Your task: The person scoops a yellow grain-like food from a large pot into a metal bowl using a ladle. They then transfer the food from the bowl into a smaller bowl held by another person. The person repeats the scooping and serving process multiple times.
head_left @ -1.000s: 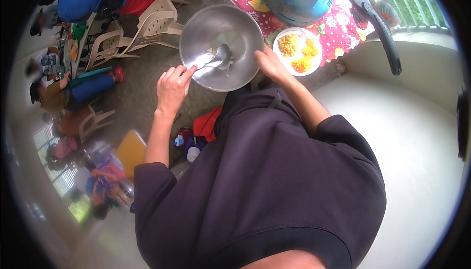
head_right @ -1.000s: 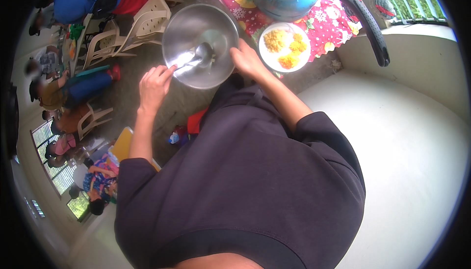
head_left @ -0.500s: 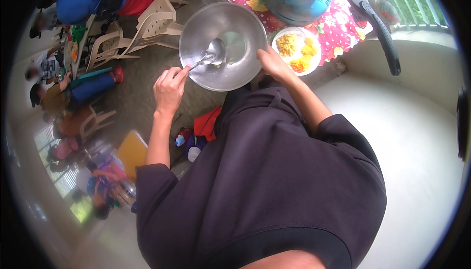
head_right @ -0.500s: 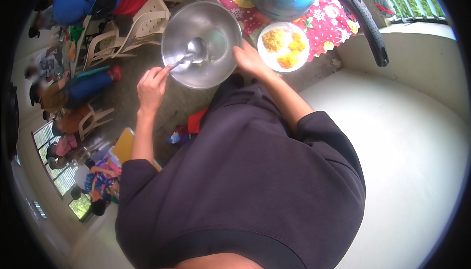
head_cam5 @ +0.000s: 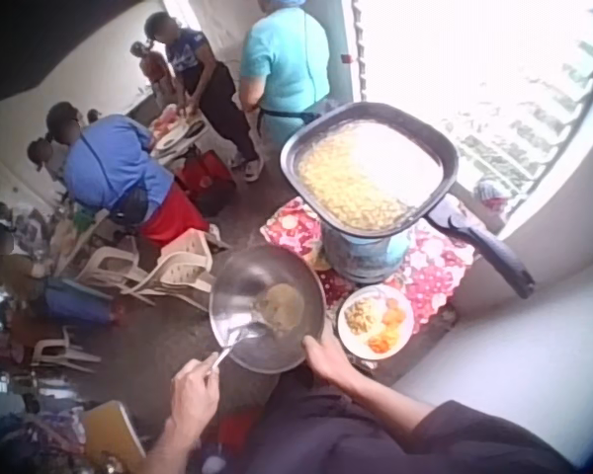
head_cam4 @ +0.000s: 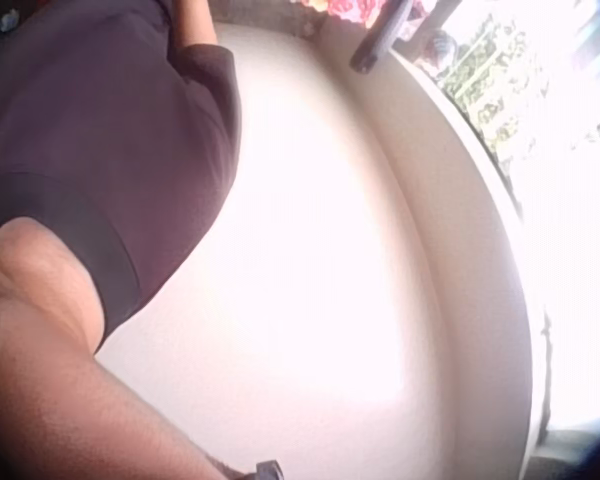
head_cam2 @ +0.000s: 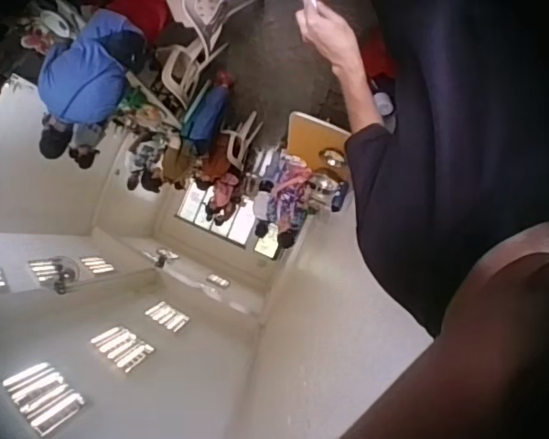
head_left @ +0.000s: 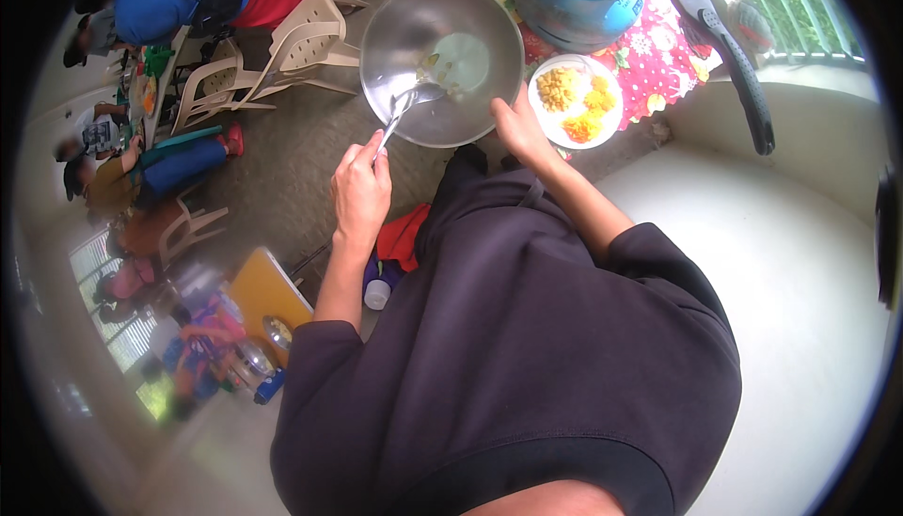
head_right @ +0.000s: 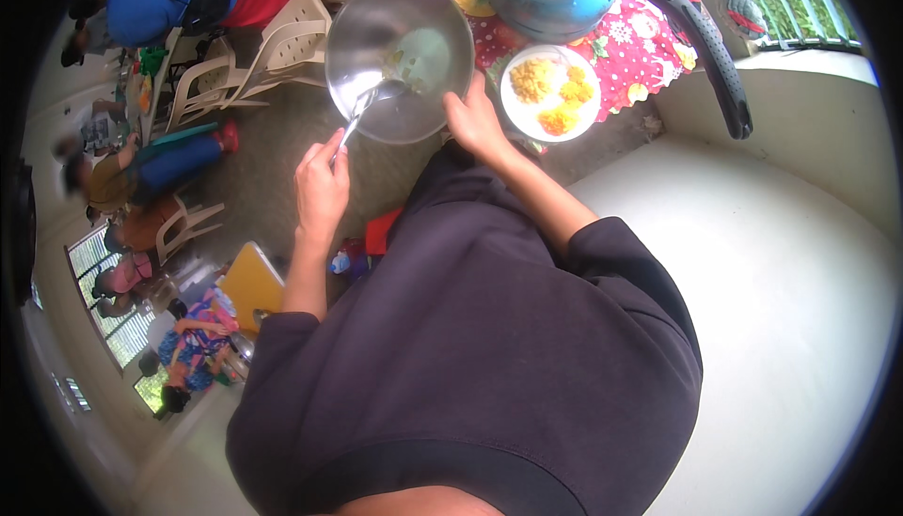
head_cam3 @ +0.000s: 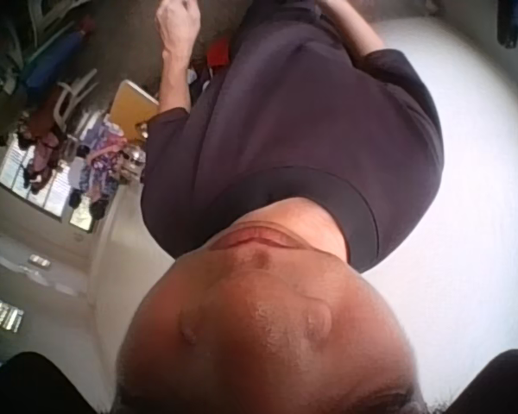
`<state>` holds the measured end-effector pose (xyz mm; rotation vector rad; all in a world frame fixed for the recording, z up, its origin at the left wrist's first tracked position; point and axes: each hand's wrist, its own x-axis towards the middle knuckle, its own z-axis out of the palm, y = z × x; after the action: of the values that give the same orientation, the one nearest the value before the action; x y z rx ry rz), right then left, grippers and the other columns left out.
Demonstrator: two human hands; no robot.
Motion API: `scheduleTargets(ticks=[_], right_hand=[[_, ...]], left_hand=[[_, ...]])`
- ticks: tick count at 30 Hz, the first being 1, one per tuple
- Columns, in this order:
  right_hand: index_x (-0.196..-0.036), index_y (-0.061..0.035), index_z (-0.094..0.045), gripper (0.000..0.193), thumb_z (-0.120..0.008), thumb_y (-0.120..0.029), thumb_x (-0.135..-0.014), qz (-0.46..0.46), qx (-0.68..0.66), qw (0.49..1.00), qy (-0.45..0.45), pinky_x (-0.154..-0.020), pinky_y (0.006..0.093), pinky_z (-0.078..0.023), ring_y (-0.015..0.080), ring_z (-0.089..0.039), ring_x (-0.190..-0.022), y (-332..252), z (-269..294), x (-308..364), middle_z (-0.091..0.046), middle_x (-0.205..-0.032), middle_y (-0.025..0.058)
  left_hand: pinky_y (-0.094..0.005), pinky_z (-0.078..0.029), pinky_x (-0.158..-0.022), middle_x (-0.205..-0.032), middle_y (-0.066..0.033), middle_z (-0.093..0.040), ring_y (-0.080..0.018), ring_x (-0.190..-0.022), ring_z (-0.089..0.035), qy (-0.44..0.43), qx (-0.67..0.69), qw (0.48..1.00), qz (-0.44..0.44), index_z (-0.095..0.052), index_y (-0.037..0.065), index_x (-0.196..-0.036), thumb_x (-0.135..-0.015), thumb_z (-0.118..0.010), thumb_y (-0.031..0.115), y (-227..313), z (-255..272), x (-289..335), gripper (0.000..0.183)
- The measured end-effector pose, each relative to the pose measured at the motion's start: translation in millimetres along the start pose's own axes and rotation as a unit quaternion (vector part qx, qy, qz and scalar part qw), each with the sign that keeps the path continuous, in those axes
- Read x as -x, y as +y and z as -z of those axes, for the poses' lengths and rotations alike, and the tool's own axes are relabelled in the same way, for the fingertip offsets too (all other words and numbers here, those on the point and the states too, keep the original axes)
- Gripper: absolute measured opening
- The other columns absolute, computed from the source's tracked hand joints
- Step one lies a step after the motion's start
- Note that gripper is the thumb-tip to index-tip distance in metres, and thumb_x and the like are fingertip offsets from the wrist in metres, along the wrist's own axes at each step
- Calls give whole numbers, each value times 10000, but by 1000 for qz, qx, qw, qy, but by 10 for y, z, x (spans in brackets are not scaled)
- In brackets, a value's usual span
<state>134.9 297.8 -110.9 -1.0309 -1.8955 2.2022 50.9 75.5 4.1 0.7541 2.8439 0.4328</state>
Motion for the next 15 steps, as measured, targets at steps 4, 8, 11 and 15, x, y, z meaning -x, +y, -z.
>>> scheduleTargets(ticks=[4,8,11,15], right_hand=[[-1481,68,-262,684,-499,-228,-911,-5,-14,1000,0,-1019,456,-465,466,-605,-1186,-56,19,16,-565,-1287,381],[-1495,67,-253,696,-494,-222,-910,0,-21,1000,-1,-1049,451,-440,462,-574,-1234,-86,34,14,-527,-1346,372],[-1497,67,-254,696,-491,-215,-907,6,-15,1000,0,-1056,450,-433,463,-569,-1240,-58,48,-5,-523,-1352,370],[-1495,65,-250,695,-488,-205,-901,7,-8,1000,-2,-1038,454,-445,466,-582,-1218,-84,81,4,-541,-1319,376]], left_hand=[[-464,-533,-769,-939,-160,-669,-376,-835,-679,9,11,1000,-10,-703,60,-1248,-969,-614,121,102,-76,-14,299],[-466,-534,-760,-926,-157,-661,-373,-821,-677,18,11,1000,-20,-700,51,-1249,-973,-611,115,148,-91,-47,297],[-465,-535,-751,-924,-157,-660,-371,-812,-677,22,6,999,-29,-700,49,-1247,-970,-615,113,157,-112,-70,296],[-460,-537,-738,-928,-155,-659,-366,-798,-679,25,-3,999,-37,-701,49,-1245,-968,-618,108,168,-131,-83,295]])
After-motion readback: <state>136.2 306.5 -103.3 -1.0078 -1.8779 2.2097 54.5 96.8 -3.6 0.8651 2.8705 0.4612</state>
